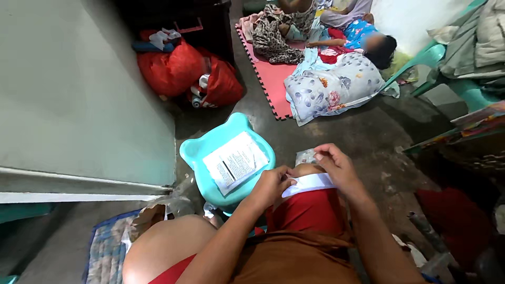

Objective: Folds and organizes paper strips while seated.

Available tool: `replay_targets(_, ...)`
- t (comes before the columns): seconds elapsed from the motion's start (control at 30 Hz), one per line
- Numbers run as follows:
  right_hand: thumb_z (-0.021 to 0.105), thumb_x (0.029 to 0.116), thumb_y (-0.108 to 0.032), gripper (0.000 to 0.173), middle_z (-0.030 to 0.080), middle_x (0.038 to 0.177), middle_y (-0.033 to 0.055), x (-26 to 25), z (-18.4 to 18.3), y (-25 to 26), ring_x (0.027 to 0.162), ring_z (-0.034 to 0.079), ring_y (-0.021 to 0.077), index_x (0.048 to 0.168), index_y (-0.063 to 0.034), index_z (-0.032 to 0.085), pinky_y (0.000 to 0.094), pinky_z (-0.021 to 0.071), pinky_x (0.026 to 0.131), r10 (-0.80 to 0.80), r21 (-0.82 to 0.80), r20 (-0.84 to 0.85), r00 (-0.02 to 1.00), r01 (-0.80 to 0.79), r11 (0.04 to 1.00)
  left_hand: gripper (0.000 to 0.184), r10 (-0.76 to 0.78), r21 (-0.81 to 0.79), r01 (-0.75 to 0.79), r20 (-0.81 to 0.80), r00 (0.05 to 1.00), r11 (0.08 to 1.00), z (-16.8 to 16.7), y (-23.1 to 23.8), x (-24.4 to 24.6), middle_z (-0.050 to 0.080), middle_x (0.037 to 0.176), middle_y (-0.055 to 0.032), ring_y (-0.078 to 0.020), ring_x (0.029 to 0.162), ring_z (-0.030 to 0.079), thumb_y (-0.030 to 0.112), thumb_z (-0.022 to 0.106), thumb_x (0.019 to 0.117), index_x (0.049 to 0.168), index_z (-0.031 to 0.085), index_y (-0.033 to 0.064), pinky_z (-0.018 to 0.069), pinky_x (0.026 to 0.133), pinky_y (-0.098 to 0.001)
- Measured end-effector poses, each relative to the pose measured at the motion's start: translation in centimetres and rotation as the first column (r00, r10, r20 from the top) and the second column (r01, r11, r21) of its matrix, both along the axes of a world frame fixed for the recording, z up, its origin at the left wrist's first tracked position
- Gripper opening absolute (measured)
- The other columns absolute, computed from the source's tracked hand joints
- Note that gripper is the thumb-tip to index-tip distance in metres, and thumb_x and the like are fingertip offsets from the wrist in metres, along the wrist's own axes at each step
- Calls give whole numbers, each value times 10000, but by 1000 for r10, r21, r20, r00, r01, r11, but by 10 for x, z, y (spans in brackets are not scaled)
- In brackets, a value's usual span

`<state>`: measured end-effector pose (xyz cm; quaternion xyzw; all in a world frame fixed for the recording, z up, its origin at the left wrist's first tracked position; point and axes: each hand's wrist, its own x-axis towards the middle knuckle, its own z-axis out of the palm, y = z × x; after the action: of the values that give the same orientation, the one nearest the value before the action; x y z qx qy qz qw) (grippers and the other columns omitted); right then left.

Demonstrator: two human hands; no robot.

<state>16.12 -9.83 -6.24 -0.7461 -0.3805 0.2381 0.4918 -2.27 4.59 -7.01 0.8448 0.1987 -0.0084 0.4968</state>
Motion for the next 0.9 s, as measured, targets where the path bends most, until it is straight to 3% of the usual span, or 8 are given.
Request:
replay_targets(0.1, 546, 1018, -195, 304, 676, 1111, 137, -7, -3, 3, 974, 666, 162, 1206, 15, 659, 329, 571, 859, 72, -40, 64, 995, -70, 997, 292, -23, 98, 24, -10, 1000, 995, 7, -2, 1, 729, 990, -129, -226, 906, 708, 267, 592, 1041, 1164, 677, 17, 557, 875, -423)
replay_targets(0.2, 550, 1019, -206, 296, 680, 1099, 129, -10, -5, 3, 966, 657, 156, 1191, 1, 673, 319, 556, 859, 93, -51, 100, 991, -88, 995, 298, -14, 196, -11, 128, 992, 981, 5, -4, 0, 690, 1084, -177, -325, 1082, 647, 279, 662, 995, 1055, 722, -7, 489, 1000, -509)
replay_targets(0.27, 556, 1019, -203, 283, 680, 1099, 120, -11, -4, 3, 954, 661, 143, 1185, -6, 674, 304, 562, 849, 86, -50, 79, 993, -82, 995, 306, -15, 238, -24, 160, 987, 971, 8, -4, 0, 683, 1116, -167, -334, 1115, 625, 306, 678, 982, 1021, 734, 8, 453, 1016, -533)
replay_targets(0.5, 559, 1010, -214, 281, 677, 1088, 108, -14, -7, 1, 923, 668, 137, 1168, -17, 682, 305, 577, 820, 86, -21, 64, 994, -85, 996, 348, -63, 315, 11, 154, 986, 949, 14, -8, 3, 705, 1086, -151, -293, 1075, 653, 302, 574, 1041, 982, 727, -5, 429, 998, -524)
replay_targets(0.6, 568, 995, -225, 278, 685, 1076, 97, -16, -10, -1, 934, 665, 142, 1148, -30, 695, 309, 569, 822, 83, -7, 93, 992, -83, 997, 240, -35, 206, -12, 222, 974, 979, 13, -10, 3, 698, 1039, -141, -233, 973, 678, 217, 624, 1013, 1049, 707, -5, 543, 913, -409)
replay_targets(0.7, 571, 997, -222, 271, 691, 1068, 103, -18, -12, -2, 966, 656, 165, 1132, -29, 705, 340, 551, 854, 77, 1, 120, 990, -78, 997, 168, 25, 49, -38, 258, 966, 998, 11, -11, 2, 710, 1007, -102, -157, 934, 698, 122, 681, 961, 1081, 674, 4, 574, 896, -337)
replay_targets(0.9, 573, 998, -222, 261, 691, 1057, 90, -19, -14, -4, 939, 661, 140, 1123, -35, 705, 305, 559, 831, 50, 29, 104, 993, -53, 998, 242, 105, 35, -116, 228, 968, 993, 20, -16, 1, 745, 949, -24, -91, 854, 715, 219, 724, 948, 1116, 674, 52, 586, 835, -300)
